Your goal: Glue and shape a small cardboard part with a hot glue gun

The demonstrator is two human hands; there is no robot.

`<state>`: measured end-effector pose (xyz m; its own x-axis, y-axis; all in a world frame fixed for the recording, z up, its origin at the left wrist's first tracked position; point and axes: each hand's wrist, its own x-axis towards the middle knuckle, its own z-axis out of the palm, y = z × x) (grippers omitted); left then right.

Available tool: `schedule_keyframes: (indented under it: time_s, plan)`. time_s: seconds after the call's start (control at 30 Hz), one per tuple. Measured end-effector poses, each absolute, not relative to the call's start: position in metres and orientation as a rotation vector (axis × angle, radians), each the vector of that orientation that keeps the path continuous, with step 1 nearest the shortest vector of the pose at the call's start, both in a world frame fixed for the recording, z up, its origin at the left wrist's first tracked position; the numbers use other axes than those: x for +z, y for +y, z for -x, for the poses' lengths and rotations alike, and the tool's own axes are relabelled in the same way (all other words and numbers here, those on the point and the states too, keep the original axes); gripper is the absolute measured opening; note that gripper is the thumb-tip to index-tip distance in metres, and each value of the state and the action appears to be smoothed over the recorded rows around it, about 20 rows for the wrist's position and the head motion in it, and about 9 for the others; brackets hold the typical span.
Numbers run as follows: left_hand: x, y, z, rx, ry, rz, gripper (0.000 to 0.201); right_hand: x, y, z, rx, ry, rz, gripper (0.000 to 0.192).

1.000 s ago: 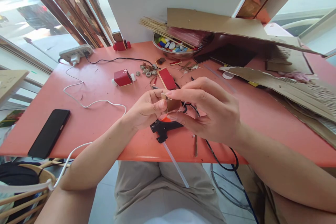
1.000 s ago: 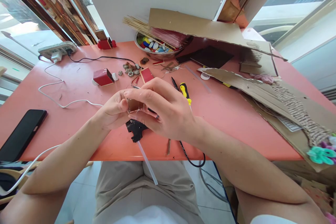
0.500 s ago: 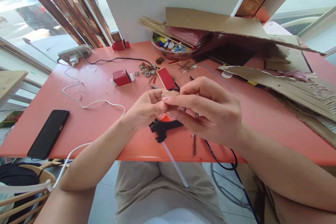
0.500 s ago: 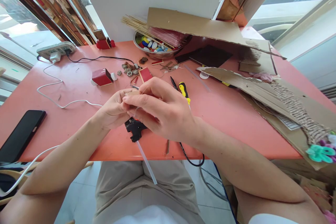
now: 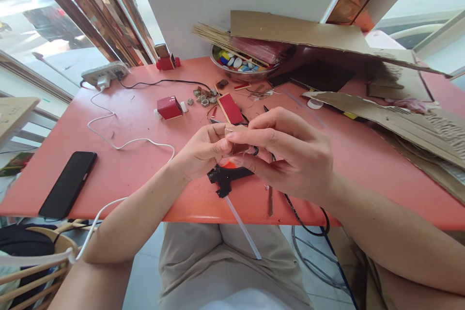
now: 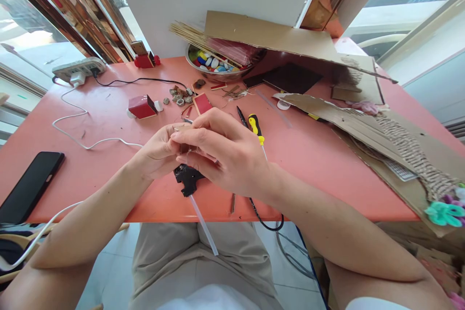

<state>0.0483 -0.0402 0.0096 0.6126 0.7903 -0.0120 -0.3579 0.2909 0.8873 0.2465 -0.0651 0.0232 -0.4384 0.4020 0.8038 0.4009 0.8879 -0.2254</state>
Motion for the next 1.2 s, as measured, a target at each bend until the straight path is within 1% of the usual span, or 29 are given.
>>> schedule_keyframes:
  time_s: [0.17,0.47,0.77,0.93,1.07,1.2]
  plan:
    - [0.007,-0.040,-0.051,0.840,0.479,-1.002,0.055,0.025,-0.068,-0.246,-0.014,-2.062,0.627,0.016]
    - [0.001,-0.041,-0.054,0.869,0.436,-1.033,0.053,0.029,-0.068,-0.248,0.064,-2.070,0.645,0.011]
    - [0.000,-0.041,-0.050,0.782,0.544,-0.998,0.065,0.029,-0.066,-0.242,0.237,-2.076,0.640,0.018]
    - [-0.001,-0.042,-0.052,0.757,0.496,-0.961,0.061,0.030,-0.062,-0.241,0.280,-2.073,0.631,0.020]
    - [0.002,-0.042,-0.052,0.763,0.452,-0.985,0.058,0.028,-0.062,-0.241,0.234,-2.042,0.619,0.018]
    - [0.007,-0.042,-0.052,0.782,0.474,-1.052,0.056,0.027,-0.066,-0.242,0.253,-1.972,0.720,0.015]
